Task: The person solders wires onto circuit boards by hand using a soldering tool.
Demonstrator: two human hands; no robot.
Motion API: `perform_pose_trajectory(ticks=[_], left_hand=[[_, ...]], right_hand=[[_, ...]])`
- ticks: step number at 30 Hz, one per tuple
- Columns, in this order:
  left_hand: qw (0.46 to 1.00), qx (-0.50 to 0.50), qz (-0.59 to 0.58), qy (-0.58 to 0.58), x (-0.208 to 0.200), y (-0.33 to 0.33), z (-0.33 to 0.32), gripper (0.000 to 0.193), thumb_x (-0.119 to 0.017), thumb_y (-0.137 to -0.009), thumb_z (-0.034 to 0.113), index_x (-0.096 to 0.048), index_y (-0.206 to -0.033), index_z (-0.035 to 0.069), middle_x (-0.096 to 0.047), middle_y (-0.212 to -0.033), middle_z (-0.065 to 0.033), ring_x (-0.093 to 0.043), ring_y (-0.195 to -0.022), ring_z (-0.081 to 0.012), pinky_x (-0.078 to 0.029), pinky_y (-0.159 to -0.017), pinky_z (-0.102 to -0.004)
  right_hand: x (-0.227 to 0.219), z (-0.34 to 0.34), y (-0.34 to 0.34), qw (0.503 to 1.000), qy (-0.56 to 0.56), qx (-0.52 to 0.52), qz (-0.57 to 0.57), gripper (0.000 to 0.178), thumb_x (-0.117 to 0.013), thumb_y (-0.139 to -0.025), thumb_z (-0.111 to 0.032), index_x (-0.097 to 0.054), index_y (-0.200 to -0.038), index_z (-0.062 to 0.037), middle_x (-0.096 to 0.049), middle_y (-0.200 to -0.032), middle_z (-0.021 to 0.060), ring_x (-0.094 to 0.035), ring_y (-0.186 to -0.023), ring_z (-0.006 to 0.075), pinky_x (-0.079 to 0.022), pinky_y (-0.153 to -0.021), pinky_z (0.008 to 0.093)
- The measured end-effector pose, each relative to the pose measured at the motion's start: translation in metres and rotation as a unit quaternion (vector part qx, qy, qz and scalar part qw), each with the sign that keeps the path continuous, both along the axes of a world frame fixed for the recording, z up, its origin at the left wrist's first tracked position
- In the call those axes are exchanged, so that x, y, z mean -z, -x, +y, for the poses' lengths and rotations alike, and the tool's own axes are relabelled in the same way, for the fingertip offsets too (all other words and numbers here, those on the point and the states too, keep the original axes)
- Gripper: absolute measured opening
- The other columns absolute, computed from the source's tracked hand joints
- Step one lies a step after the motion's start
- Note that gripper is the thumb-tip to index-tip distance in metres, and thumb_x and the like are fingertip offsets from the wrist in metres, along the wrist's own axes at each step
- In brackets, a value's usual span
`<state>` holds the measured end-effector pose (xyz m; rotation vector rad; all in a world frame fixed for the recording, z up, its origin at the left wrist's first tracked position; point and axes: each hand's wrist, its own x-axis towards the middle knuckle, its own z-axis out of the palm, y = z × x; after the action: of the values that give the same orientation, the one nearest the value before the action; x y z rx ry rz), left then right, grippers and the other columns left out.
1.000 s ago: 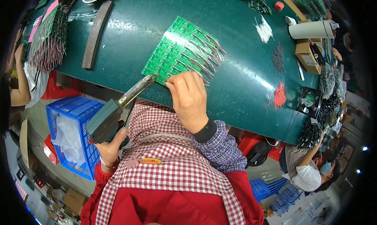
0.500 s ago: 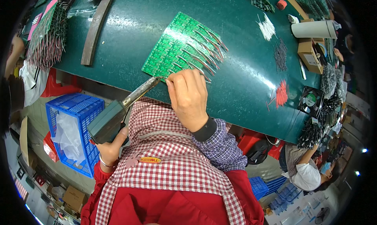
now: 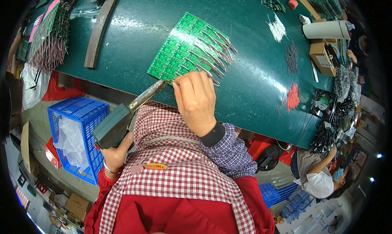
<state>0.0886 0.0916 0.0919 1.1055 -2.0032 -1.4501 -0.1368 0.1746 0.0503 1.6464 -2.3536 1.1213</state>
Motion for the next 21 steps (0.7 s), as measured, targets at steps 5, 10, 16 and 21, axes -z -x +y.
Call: perform_pose_trajectory(ticks=[5, 10, 16, 21], left_hand=[[0.998, 0.028, -0.007, 0.056, 0.003, -0.004, 0.000, 0.016, -0.074, -0.074, 0.004, -0.071, -0.088, -0.002, -0.071, -0.078, -0.0099, -0.067, -0.062, -0.0194, -0.051, -0.059, -0.0284], [0.998, -0.002, -0.018, -0.056, 0.003, -0.016, 0.004, 0.026, -0.074, -0.077, 0.002, -0.067, -0.101, -0.004, -0.067, -0.090, -0.0077, -0.061, -0.077, -0.0149, -0.049, -0.070, -0.0284], [0.998, -0.017, -0.007, -0.058, 0.003, -0.014, 0.005, 0.027, -0.074, -0.077, 0.002, -0.066, -0.102, -0.003, -0.067, -0.091, -0.0076, -0.061, -0.078, -0.0154, -0.049, -0.070, -0.0287], [1.000, -0.015, 0.008, -0.005, 0.001, -0.004, 0.002, 0.016, -0.073, -0.075, 0.002, -0.070, -0.090, -0.003, -0.070, -0.077, -0.0098, -0.066, -0.062, -0.0176, -0.052, -0.059, -0.0285]], right_hand=[[0.001, 0.000, 0.000, 1.000, 0.001, 0.000, 0.003, 0.018, -0.069, -0.076, 0.000, -0.057, -0.087, -0.0057, -0.055, -0.083, 0.0070, -0.052, -0.076, 0.0256, -0.039, -0.068, 0.0373], [-0.001, 0.000, 0.000, 1.000, -0.002, 0.000, 0.004, 0.017, -0.069, -0.076, 0.000, -0.057, -0.087, -0.0058, -0.055, -0.083, 0.0068, -0.052, -0.076, 0.0255, -0.039, -0.068, 0.0373], [-0.001, -0.001, 0.000, 1.000, 0.000, 0.001, 0.005, 0.016, -0.068, -0.076, 0.000, -0.057, -0.087, -0.0058, -0.055, -0.083, 0.0067, -0.052, -0.076, 0.0253, -0.039, -0.067, 0.0371], [0.001, 0.000, 0.000, 1.000, 0.002, 0.001, 0.005, 0.016, -0.068, -0.077, -0.001, -0.057, -0.087, -0.0058, -0.055, -0.083, 0.0065, -0.052, -0.076, 0.0251, -0.039, -0.067, 0.0369]])
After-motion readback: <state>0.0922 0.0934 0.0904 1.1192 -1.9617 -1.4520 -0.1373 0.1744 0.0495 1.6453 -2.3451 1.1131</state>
